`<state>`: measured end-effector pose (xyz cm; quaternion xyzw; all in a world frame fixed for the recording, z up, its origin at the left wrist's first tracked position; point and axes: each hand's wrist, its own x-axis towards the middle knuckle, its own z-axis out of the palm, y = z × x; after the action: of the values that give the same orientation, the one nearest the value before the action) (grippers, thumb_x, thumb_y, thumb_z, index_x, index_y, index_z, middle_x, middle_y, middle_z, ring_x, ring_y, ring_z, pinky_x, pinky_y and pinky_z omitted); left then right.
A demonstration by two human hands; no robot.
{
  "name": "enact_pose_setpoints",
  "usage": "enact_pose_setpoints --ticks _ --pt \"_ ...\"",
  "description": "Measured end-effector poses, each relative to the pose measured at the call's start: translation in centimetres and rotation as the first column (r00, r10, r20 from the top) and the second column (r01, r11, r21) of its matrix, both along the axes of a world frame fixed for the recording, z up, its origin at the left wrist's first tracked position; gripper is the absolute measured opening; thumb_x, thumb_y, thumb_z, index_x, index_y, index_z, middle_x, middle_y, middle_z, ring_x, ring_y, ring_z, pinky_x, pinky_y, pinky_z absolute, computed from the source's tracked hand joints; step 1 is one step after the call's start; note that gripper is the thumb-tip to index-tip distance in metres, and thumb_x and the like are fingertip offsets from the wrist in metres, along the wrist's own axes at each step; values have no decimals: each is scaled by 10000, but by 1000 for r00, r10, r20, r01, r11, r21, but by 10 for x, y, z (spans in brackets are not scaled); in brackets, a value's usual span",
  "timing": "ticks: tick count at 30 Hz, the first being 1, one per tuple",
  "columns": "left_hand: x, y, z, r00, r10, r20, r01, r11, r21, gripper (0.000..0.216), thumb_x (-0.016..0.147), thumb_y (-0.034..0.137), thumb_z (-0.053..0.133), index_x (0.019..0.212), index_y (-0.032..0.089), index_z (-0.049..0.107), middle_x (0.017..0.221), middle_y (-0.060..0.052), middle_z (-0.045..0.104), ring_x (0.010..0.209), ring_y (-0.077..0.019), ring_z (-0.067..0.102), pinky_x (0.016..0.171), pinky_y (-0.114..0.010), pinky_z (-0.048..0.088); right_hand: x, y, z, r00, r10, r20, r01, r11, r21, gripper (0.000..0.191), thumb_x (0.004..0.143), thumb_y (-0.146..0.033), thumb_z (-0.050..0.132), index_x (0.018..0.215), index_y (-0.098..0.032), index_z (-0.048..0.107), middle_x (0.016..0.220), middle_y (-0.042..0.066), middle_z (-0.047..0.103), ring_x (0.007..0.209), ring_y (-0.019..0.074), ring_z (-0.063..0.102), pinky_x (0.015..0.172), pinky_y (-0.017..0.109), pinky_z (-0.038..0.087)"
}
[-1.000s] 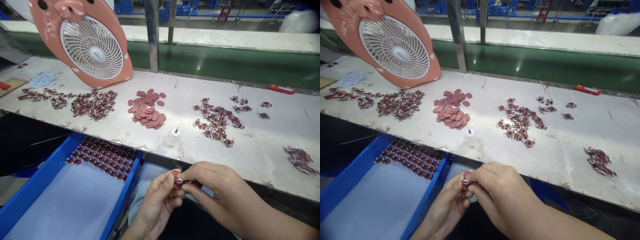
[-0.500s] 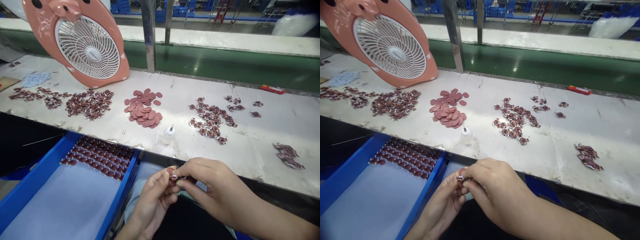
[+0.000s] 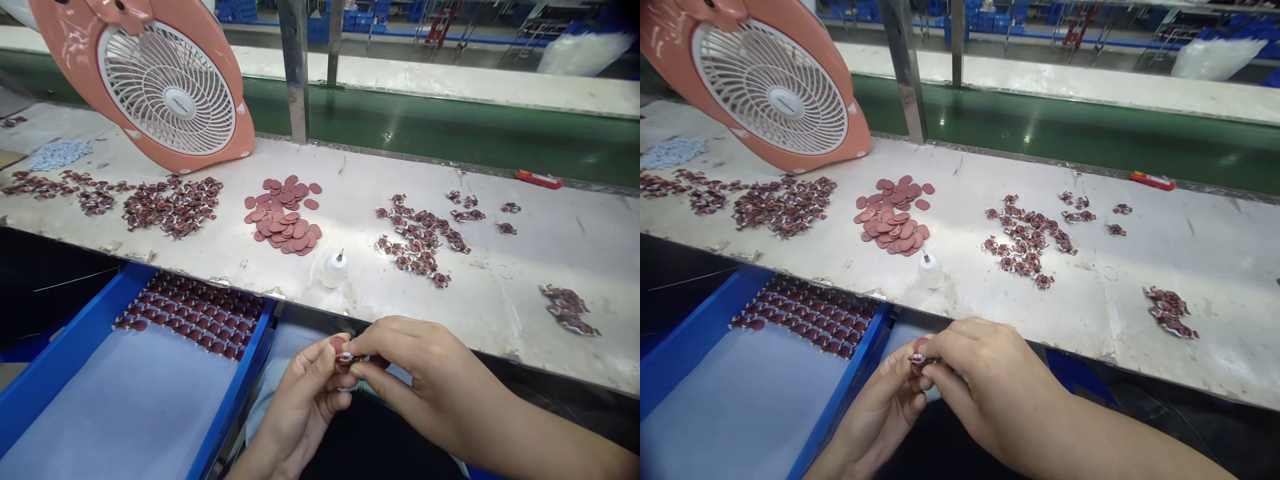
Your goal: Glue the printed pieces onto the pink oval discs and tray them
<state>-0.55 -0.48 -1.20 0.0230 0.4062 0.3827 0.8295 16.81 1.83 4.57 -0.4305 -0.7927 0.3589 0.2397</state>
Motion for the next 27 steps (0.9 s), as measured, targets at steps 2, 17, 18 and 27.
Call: enact_pose_setpoints --ticks 2,17,18,27 --pt "-1 0 -1 1000 -14 4 14 1000 4 232 716 298 818 862 143 727 671 5 661 593 -75 642 490 -119 508 0 -1 1 1000 4 -1 -4 1000 -24 129 924 -127 567 988 -213 638 898 -3 686 818 143 632 735 251 475" --pt "-10 2 -11 950 -2 313 50 988 -146 247 698 305 833 889 176 743 734 -11 747 594 -72 696 456 -99 496 12 -4 3 983 -131 -131 141 988 65 239 924 -148 616 1132 -265 615 982 -5 705 868 116 654 749 210 519" --pt "-9 2 -11 947 -2 320 50 989 -139 236 704 299 829 883 173 742 730 -11 747 595 -74 698 459 -102 502 12 -4 2 982 -127 -139 136 989 58 236 927 -143 611 1127 -268 619 973 -4 705 860 118 652 741 216 518" --pt "-5 3 -12 973 -17 231 18 1000 -6 158 770 295 773 851 163 740 776 -12 753 615 -71 689 457 -111 519 3 1 -6 987 -72 -144 64 996 -62 232 925 -196 628 1144 -269 639 910 7 661 808 127 606 695 233 477"
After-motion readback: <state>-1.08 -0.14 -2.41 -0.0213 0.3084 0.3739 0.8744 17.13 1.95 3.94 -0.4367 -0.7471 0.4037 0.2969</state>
